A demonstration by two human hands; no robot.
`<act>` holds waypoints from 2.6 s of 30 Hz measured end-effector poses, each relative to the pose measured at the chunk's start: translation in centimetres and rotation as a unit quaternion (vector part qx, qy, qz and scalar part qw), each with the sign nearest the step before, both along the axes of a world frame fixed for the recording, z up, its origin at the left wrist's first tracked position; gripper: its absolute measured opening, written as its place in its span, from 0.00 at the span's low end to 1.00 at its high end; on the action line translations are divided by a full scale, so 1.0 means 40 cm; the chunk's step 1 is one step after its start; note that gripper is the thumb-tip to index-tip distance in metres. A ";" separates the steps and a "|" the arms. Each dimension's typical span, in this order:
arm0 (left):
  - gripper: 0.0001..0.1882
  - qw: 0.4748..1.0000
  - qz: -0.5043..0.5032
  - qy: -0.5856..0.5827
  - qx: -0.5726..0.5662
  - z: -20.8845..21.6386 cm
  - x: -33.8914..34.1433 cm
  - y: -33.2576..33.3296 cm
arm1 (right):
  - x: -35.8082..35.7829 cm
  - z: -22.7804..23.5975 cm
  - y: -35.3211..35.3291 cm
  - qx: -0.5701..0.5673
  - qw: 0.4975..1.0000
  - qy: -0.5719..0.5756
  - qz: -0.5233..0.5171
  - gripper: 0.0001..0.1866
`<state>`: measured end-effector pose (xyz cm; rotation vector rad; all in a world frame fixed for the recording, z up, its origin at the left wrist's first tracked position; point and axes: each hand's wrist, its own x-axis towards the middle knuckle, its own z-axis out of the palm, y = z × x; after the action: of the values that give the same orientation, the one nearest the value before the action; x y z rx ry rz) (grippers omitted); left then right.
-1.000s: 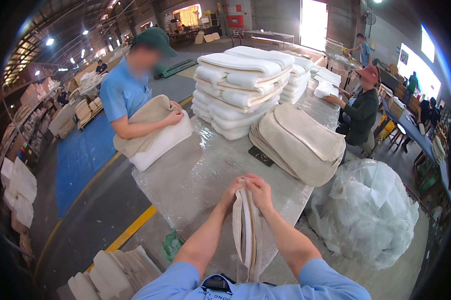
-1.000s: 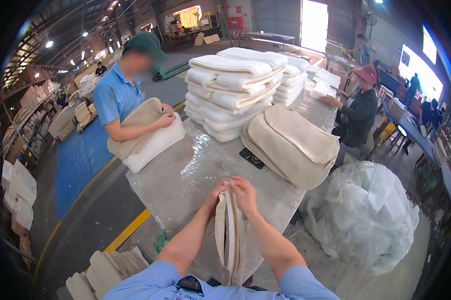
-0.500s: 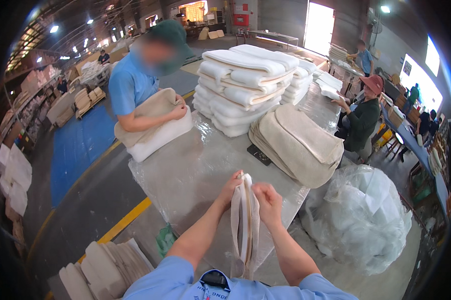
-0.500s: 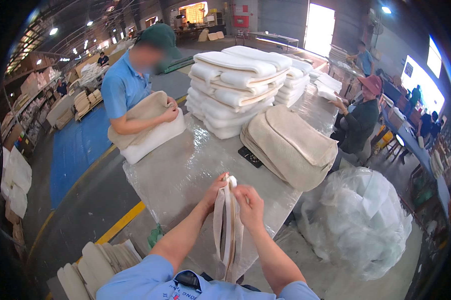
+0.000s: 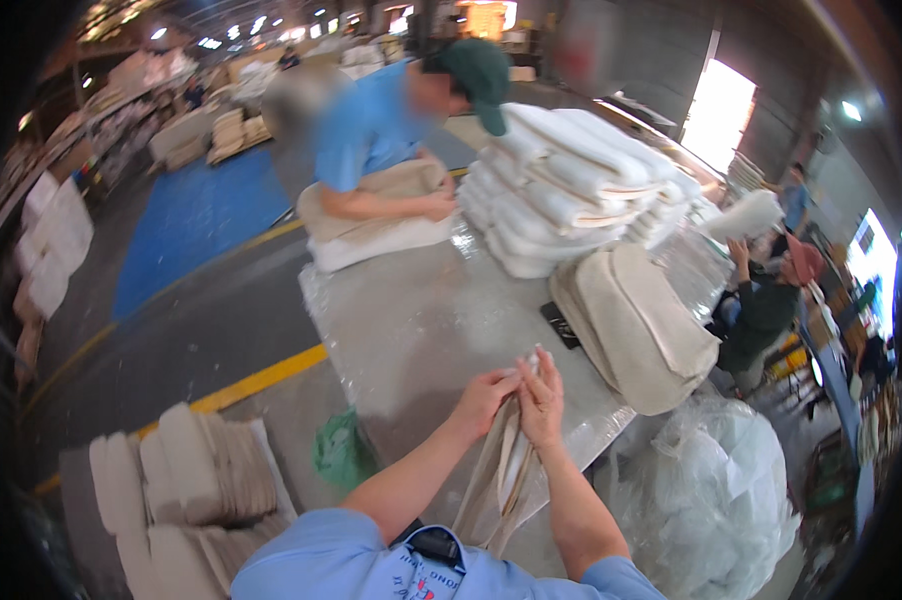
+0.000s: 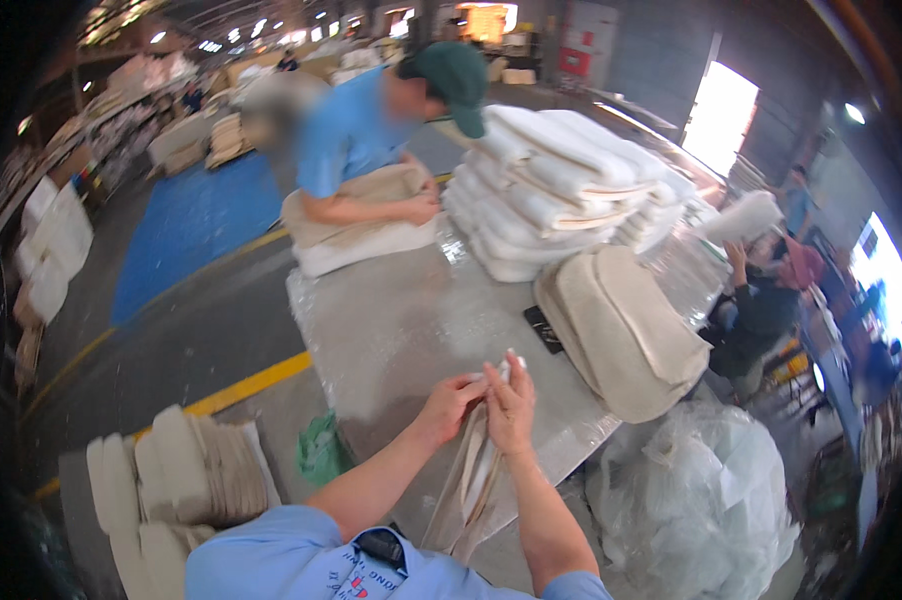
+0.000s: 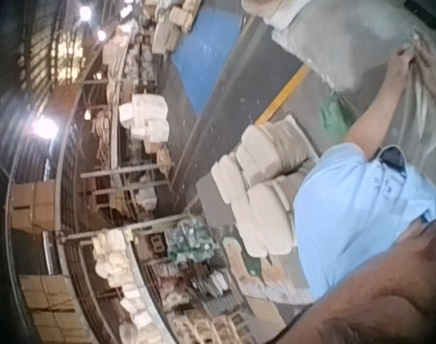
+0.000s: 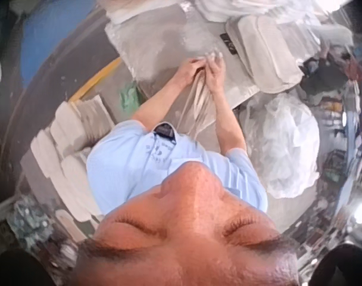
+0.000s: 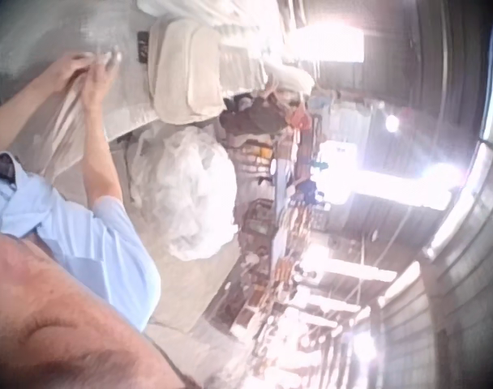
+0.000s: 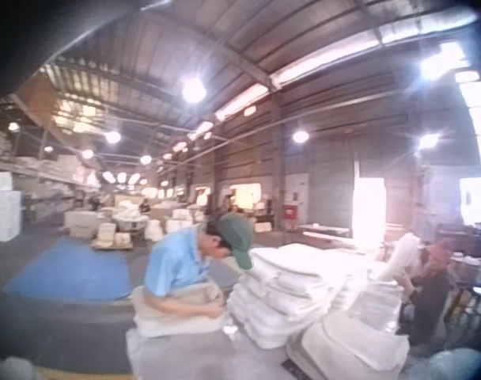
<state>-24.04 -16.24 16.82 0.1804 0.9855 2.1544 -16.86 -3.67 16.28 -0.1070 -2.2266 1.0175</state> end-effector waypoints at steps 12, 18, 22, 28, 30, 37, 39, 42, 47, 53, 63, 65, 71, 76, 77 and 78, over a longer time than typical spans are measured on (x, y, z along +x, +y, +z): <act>0.09 0.863 0.359 0.043 -0.352 -0.231 0.017 -0.478 | 0.050 0.018 0.013 0.126 0.987 -0.097 -0.004 0.41; 0.14 0.637 0.331 0.107 -0.688 -0.367 -0.032 -0.662 | 0.041 0.011 0.039 0.121 0.988 -0.099 -0.008 0.38; 0.27 0.567 -0.045 0.190 -0.800 -0.352 -0.078 -0.663 | 0.027 -0.002 0.024 0.053 0.994 -0.065 -0.070 0.36; 0.34 0.505 0.144 0.260 -0.811 -0.249 -0.089 -0.545 | 0.040 -0.013 0.062 -0.076 0.986 -0.024 -0.150 0.34; 0.35 0.545 0.204 0.338 -0.740 -0.216 -0.079 -0.492 | 0.035 -0.015 0.049 -0.130 0.980 -0.016 -0.152 0.35; 0.41 0.954 -0.035 0.163 -0.251 -0.103 -0.003 -0.071 | -0.046 -0.030 0.085 -0.236 0.966 -0.056 -0.094 0.28; 0.38 0.964 -0.067 0.124 -0.226 -0.072 0.036 0.060 | -0.095 -0.049 0.185 -0.267 0.958 -0.049 -0.092 0.24; 0.35 0.949 -0.018 0.143 -0.279 -0.049 0.066 0.088 | -0.155 -0.016 0.191 -0.323 0.922 -0.213 -0.004 0.20; 0.31 0.939 0.021 0.147 -0.310 -0.032 0.067 0.103 | -0.173 -0.038 0.163 -0.411 0.895 -0.170 -0.044 0.12; 0.29 0.920 0.073 0.202 -0.327 -0.023 0.010 0.112 | -0.193 -0.047 0.127 -0.458 0.880 -0.117 -0.038 0.11; 0.26 0.925 0.142 0.190 -0.298 -0.075 -0.048 0.160 | -0.225 -0.074 0.119 -0.392 0.906 -0.135 -0.087 0.15; 0.26 0.915 0.151 0.208 -0.310 -0.083 -0.052 0.159 | -0.223 -0.095 0.109 -0.384 0.910 -0.107 -0.111 0.14; 0.24 0.872 0.100 0.305 -0.369 -0.067 -0.133 0.144 | -0.230 -0.104 0.112 -0.296 0.940 -0.097 -0.141 0.14; 0.22 0.829 0.130 0.365 -0.403 -0.086 -0.146 0.151 | -0.225 -0.100 0.108 -0.230 0.959 -0.083 -0.142 0.15; 0.20 0.815 0.146 0.390 -0.403 -0.088 -0.147 0.157 | -0.231 -0.101 0.114 -0.220 0.961 -0.080 -0.145 0.15; 0.20 0.808 0.148 0.399 -0.407 -0.088 -0.156 0.163 | -0.239 -0.100 0.122 -0.209 0.964 -0.076 -0.148 0.14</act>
<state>-30.30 -9.70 13.30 0.5567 2.4715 1.6729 -26.40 1.21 12.29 -0.7037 -2.0107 1.3264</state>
